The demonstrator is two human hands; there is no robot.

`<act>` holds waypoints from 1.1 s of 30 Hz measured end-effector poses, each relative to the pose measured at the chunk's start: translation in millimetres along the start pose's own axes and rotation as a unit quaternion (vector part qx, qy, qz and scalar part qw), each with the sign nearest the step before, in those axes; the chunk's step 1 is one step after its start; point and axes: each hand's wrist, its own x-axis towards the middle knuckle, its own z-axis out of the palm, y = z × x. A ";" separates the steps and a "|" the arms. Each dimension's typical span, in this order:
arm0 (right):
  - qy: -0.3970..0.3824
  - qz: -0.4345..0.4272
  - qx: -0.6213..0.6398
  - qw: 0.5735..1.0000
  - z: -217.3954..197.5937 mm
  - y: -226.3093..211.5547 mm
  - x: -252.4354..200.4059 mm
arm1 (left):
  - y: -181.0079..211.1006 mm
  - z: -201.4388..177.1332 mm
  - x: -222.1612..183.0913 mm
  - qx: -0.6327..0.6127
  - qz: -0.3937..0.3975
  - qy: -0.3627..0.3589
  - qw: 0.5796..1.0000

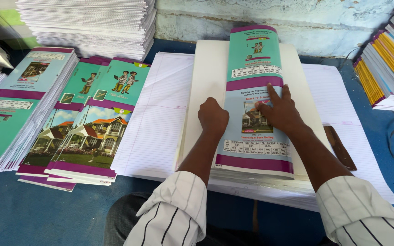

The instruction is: The person places a printed cover sheet onto a stack of blank pages, folds it over the spine, and presses the fold with a small wooden block. They repeat this process for several notebooks, stacking the finished units to the left.

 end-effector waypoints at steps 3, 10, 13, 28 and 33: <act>-0.011 0.016 -0.011 1.000 -0.5 -3.4 -1.0 | 0.1 -1.2 -0.3 -0.007 -0.002 -0.009 1.000; -0.007 0.011 -0.031 0.999 1.8 -3.4 -0.5 | 2.9 -3.0 -3.2 -0.021 -0.013 -0.005 1.000; -0.007 0.009 -0.044 0.999 3.2 -5.4 0.7 | 1.0 -2.4 -3.0 -0.031 -0.009 0.003 0.999; -0.009 0.001 -0.095 0.995 5.3 -8.8 -2.0 | -3.5 3.1 2.0 -0.045 -0.018 0.007 0.999; -0.036 0.026 -0.139 0.989 4.7 -14.0 -0.3 | -7.4 5.7 3.4 -0.057 0.014 0.006 0.998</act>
